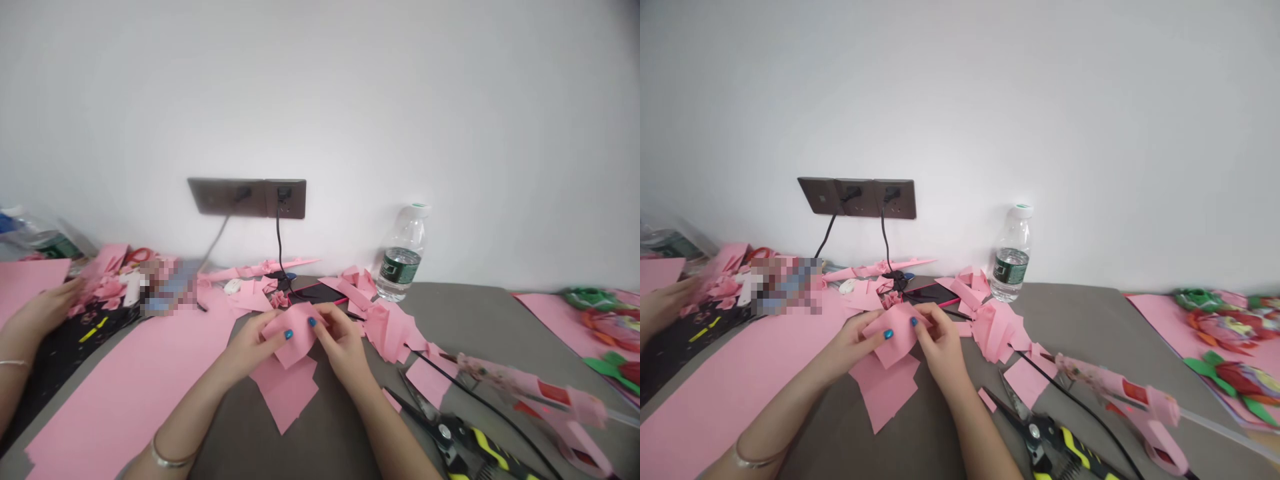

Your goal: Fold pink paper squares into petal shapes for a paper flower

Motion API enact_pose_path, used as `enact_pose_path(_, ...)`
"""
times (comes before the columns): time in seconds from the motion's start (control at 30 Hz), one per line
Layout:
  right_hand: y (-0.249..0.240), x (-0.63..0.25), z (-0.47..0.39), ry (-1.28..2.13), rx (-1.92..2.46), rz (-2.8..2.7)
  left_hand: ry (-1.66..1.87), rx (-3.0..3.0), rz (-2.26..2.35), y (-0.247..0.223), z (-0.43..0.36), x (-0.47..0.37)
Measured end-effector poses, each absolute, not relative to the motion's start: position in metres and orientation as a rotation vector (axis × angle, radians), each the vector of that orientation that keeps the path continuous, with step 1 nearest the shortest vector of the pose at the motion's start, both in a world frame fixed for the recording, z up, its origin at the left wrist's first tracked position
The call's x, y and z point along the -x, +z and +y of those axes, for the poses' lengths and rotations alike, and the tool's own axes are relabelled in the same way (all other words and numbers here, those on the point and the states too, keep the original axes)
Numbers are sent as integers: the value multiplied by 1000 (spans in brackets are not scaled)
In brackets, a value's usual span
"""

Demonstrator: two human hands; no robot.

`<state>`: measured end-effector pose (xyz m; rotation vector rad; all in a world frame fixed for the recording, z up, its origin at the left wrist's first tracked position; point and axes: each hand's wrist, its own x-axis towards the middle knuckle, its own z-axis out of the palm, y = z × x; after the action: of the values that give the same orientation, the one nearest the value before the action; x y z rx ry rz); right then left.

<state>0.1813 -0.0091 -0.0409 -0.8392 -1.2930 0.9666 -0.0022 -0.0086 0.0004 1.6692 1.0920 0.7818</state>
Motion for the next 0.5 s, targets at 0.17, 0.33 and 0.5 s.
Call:
enact_pose_path(0.17, -41, -183, -8, 828, 786, -1338, 690, -1603, 1098, -1, -7, 6)
enact_pose_path(0.33, -38, -181, -11, 883, 722, -1458, 614, -1667, 1126, 0, -7, 5)
enact_pose_path(0.5, -37, -181, -14, 933, 796, -1448, 706, -1542, 1158, -5, -12, 5)
